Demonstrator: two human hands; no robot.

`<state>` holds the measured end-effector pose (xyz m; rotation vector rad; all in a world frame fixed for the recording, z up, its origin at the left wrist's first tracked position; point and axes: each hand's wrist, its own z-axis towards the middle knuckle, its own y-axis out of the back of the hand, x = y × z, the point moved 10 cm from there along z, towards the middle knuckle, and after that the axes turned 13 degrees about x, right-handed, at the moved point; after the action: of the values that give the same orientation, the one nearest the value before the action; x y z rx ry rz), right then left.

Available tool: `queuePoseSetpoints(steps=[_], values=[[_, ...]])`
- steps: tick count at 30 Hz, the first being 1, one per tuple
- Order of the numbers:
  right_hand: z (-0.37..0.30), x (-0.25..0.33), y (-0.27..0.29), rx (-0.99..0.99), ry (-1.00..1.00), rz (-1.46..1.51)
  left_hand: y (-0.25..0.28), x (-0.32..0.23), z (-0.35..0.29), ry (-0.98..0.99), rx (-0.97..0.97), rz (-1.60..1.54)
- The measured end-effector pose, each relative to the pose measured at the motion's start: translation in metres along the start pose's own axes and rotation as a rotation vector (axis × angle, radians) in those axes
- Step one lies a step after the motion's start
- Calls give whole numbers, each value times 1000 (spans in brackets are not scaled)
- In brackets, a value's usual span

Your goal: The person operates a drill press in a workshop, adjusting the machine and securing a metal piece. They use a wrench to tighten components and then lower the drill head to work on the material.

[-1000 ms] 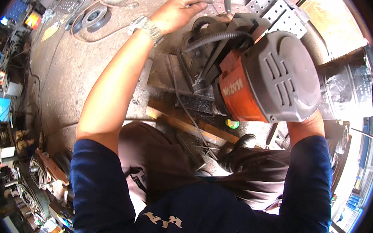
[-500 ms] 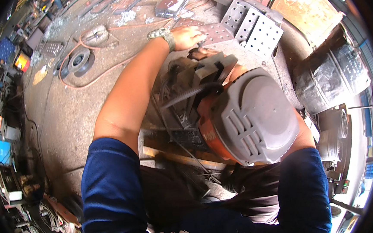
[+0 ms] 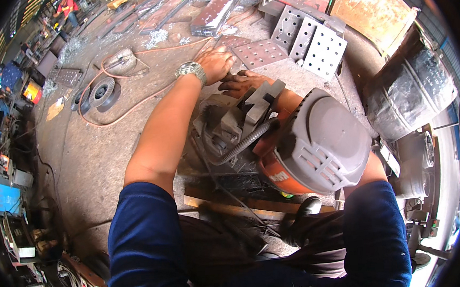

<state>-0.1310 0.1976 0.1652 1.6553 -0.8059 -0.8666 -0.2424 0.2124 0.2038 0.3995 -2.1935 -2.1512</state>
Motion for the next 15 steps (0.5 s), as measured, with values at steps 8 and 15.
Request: queuePoseSetpoints(steps=[8, 15], values=[[-22, 4, 17, -112, -28, 181, -10, 3, -3, -102, -90, 292], [-170, 53, 27, -413, -264, 1356, -36, 72, -17, -206, -253, 487]])
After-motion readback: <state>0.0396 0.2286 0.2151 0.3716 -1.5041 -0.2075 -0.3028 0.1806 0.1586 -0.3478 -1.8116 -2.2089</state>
